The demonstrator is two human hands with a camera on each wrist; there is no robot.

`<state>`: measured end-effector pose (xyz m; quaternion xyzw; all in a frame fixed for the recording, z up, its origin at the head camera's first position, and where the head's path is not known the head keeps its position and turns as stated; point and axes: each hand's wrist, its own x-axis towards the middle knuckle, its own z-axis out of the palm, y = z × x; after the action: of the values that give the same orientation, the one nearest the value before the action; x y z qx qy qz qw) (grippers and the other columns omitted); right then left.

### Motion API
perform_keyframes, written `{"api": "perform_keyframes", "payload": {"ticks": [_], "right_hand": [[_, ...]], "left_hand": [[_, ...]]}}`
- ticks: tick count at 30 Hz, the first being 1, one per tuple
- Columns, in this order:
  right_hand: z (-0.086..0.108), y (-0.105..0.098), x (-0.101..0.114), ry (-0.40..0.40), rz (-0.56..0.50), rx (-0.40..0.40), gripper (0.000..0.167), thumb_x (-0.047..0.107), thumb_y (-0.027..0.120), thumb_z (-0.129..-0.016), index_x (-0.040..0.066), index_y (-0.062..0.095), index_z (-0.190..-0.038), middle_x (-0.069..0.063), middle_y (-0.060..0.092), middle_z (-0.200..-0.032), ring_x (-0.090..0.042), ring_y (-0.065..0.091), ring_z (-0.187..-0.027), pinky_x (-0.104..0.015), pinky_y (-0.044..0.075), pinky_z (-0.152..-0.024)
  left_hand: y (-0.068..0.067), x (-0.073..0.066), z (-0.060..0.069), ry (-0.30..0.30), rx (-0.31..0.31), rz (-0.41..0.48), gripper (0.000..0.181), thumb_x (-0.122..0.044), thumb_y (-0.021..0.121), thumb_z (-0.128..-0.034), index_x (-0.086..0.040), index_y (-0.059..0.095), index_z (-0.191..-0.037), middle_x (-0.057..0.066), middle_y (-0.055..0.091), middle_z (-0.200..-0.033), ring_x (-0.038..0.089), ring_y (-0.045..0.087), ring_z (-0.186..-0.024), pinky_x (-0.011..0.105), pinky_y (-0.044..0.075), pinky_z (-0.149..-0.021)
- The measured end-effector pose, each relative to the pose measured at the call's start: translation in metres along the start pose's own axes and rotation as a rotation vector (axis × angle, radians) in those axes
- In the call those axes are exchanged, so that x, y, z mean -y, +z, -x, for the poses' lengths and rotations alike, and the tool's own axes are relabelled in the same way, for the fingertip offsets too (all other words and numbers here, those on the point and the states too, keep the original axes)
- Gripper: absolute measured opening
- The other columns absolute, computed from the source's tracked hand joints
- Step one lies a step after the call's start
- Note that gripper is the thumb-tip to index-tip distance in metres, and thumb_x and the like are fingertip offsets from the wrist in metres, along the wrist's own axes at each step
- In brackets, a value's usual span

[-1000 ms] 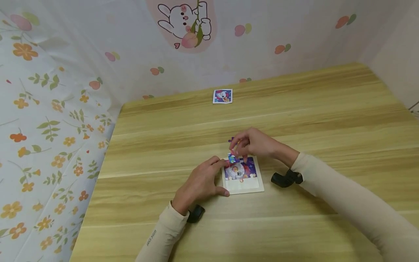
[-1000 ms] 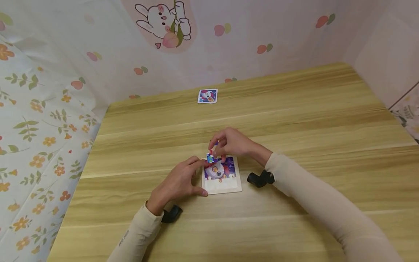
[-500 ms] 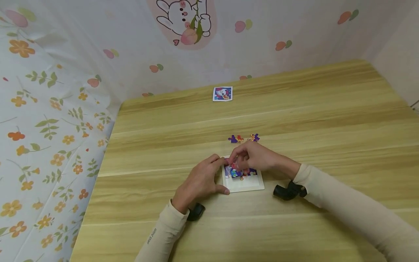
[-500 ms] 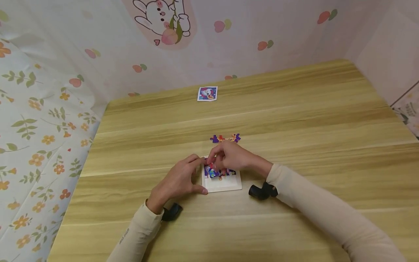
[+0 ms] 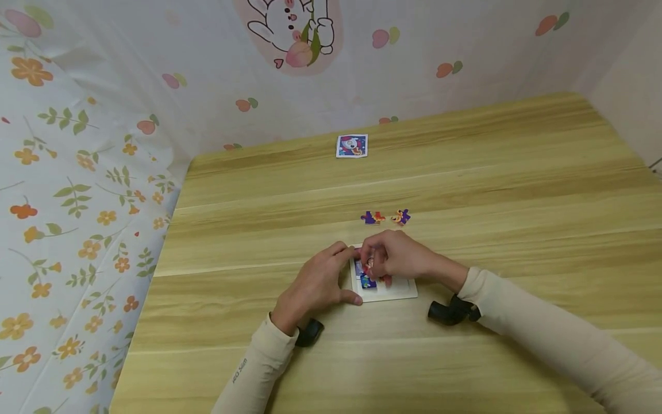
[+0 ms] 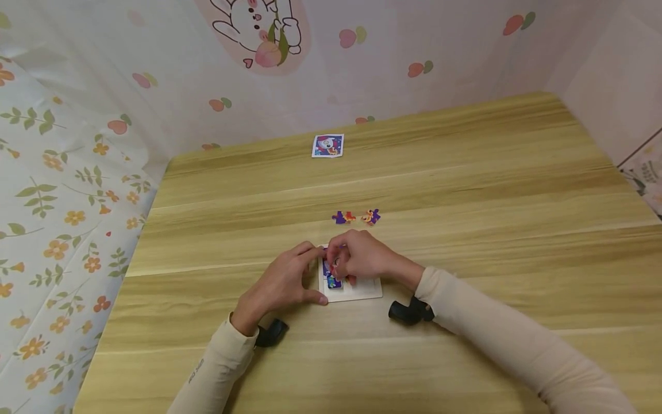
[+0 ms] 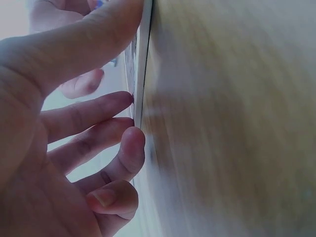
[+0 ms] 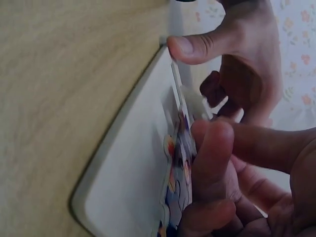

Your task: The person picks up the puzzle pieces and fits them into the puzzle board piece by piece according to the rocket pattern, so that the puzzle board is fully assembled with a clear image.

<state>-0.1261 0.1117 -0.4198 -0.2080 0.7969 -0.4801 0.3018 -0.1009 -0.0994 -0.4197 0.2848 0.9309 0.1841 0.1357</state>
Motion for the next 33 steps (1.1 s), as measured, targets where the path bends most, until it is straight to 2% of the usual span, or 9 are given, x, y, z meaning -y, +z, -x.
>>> {"api": "perform_keyframes", "payload": {"ticks": [8, 17, 25, 33], "right_hand": [[0.002, 0.006, 0.006, 0.069, 0.049, -0.036, 0.018, -0.006, 0.070, -0.081, 0.008, 0.066, -0.090, -0.006, 0.069, -0.063, -0.018, 0.061, -0.044, -0.029, 0.048, -0.052], [0.002, 0.013, 0.008, 0.076, 0.072, -0.059, 0.016, -0.007, 0.067, -0.081, 0.008, 0.066, -0.088, -0.004, 0.068, -0.060, -0.015, 0.059, -0.041, -0.026, 0.045, -0.048], [0.002, 0.019, 0.008, 0.076, 0.081, -0.102, 0.013, -0.003, 0.070, -0.084, 0.009, 0.066, -0.087, -0.003, 0.065, -0.059, -0.012, 0.057, -0.039, -0.029, 0.048, -0.046], [0.004, 0.021, 0.008, 0.109, 0.106, -0.107, 0.011, 0.001, 0.072, -0.085, 0.009, 0.064, -0.087, 0.001, 0.059, -0.056, -0.014, 0.056, -0.040, -0.027, 0.045, -0.045]], "left_hand": [[0.000, 0.000, 0.000, 0.013, -0.010, -0.001, 0.084, -0.044, 0.093, -0.0657, -0.014, 0.059, -0.137, -0.001, 0.059, -0.117, 0.013, 0.056, -0.096, 0.032, 0.052, -0.089], [0.000, 0.000, -0.001, 0.050, -0.033, -0.016, 0.083, -0.044, 0.093, -0.0656, -0.013, 0.060, -0.135, -0.001, 0.060, -0.116, 0.014, 0.058, -0.096, 0.032, 0.052, -0.088], [0.001, 0.001, 0.001, 0.051, -0.038, 0.001, 0.084, -0.042, 0.093, -0.0651, -0.012, 0.059, -0.136, 0.000, 0.060, -0.118, 0.015, 0.061, -0.101, 0.034, 0.053, -0.091], [0.002, 0.002, 0.001, 0.063, -0.046, -0.008, 0.083, -0.044, 0.093, -0.0655, -0.012, 0.060, -0.135, 0.000, 0.061, -0.118, 0.014, 0.061, -0.100, 0.033, 0.053, -0.090]]}}
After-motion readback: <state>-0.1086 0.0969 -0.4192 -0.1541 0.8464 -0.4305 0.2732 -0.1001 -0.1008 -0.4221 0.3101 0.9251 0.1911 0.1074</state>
